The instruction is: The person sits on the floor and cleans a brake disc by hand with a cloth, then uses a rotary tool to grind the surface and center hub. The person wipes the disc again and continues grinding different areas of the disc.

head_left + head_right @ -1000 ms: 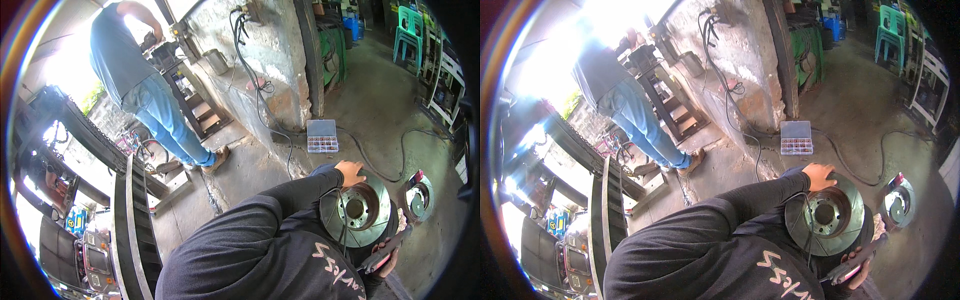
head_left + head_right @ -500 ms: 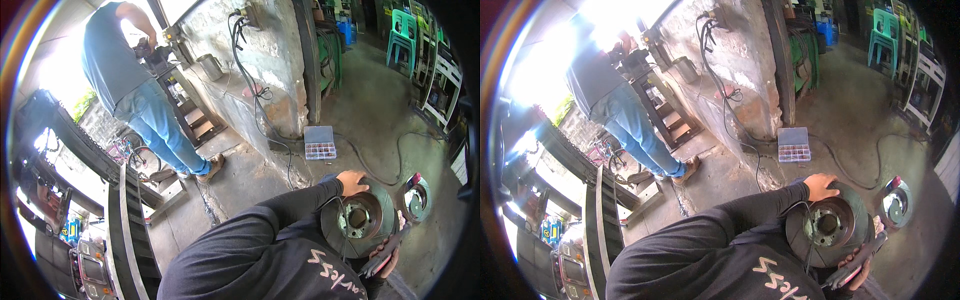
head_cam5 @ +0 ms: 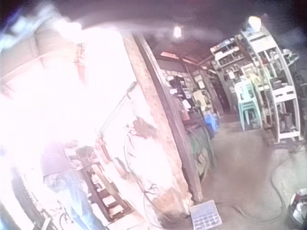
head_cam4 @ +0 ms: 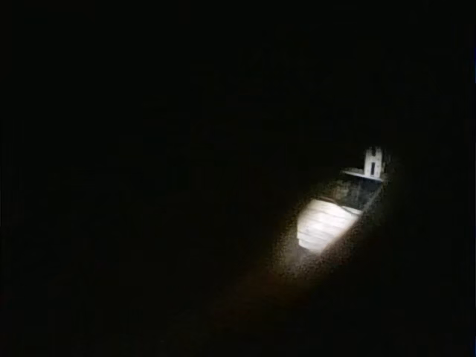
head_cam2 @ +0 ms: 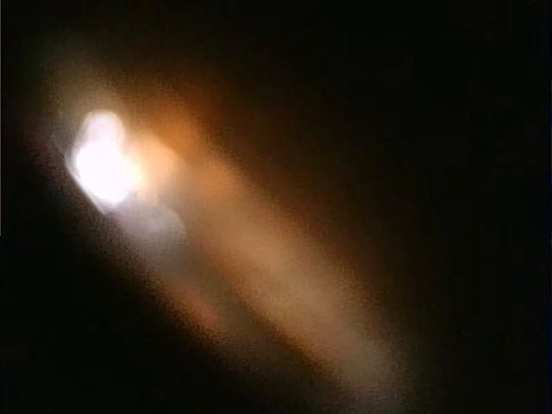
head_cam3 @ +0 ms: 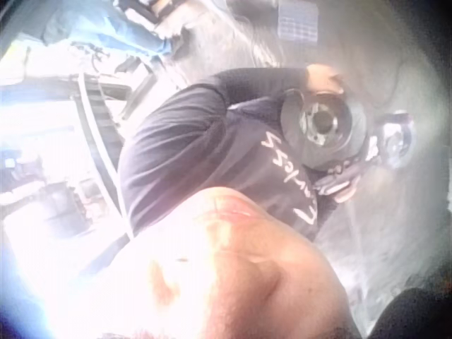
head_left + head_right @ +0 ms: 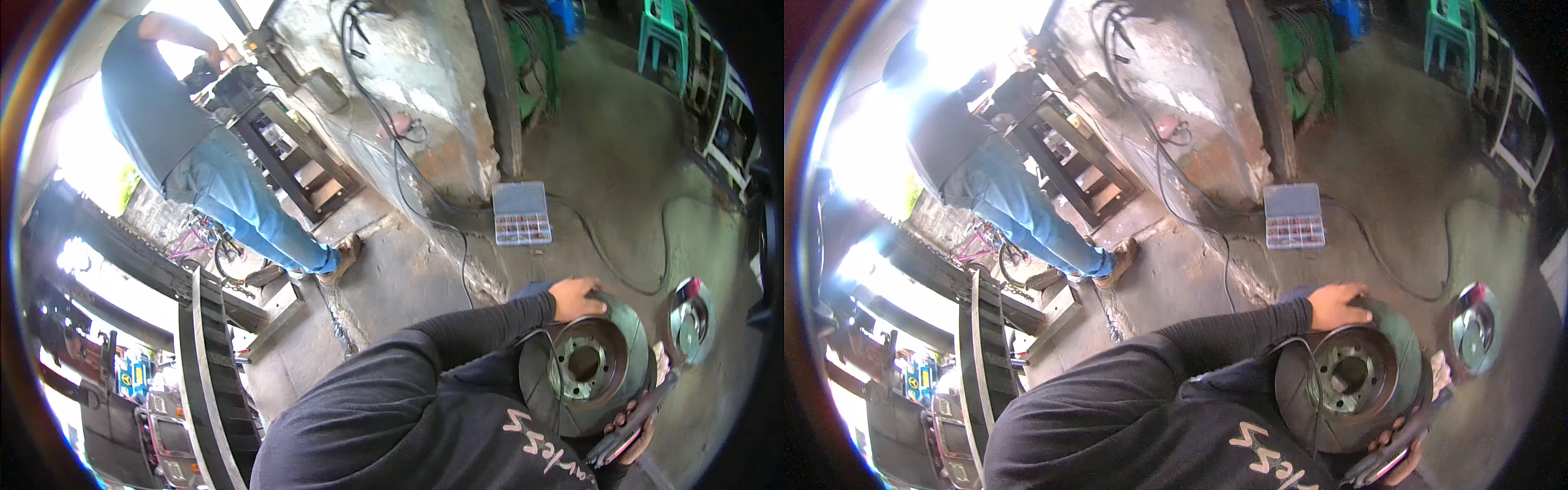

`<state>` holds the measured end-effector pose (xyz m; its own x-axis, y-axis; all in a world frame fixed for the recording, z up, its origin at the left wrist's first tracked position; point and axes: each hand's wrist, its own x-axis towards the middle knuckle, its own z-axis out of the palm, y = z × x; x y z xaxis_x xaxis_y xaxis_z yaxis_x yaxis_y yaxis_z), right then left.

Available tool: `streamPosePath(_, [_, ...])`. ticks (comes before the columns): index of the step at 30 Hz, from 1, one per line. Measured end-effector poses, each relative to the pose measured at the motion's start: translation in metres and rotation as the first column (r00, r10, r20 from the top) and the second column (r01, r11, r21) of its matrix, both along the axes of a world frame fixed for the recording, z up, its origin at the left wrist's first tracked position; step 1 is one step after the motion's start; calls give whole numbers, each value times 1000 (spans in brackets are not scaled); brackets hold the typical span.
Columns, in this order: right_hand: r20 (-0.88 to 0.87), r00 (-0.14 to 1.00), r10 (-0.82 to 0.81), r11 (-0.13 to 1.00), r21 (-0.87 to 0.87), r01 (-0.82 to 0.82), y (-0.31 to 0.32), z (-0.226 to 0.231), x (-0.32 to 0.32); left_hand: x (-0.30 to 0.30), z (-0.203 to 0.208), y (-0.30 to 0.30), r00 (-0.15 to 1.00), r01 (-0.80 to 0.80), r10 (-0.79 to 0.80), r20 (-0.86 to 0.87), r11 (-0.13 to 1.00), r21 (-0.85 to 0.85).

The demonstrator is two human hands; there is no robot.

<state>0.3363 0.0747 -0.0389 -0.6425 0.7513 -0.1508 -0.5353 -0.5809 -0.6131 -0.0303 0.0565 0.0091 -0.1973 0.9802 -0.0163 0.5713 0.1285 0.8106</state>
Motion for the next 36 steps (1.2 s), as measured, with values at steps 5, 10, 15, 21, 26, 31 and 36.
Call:
streamPosePath(5, [216,962,-168,973,-119,197,-20,55,-24,-10,-4,4,946,103,-140,291,985,141])
streamPosePath(10, [133,983,-129,987,-80,140,-3,35,-13,-2,0,-24,849,-104,39,526,990,94])
streamPosePath(15, [60,997,-53,998,-18,54,14,37,-15,-2,-4,-61,706,-193,37,707,971,142])
streamPosePath(21, [79,995,66,998,-3,-66,48,41,-21,21,-15,-88,646,-415,111,755,881,226])
streamPosePath(26, [95,985,141,990,-12,-141,54,46,-25,25,-16,-96,627,-441,140,766,875,201])
streamPosePath(31, [102,993,61,998,-9,-60,41,52,-30,27,-5,-83,691,-371,72,719,890,267])
streamPosePath(36, [460,887,42,963,217,-158,28,84,-28,19,0,-76,739,-332,20,673,880,339])
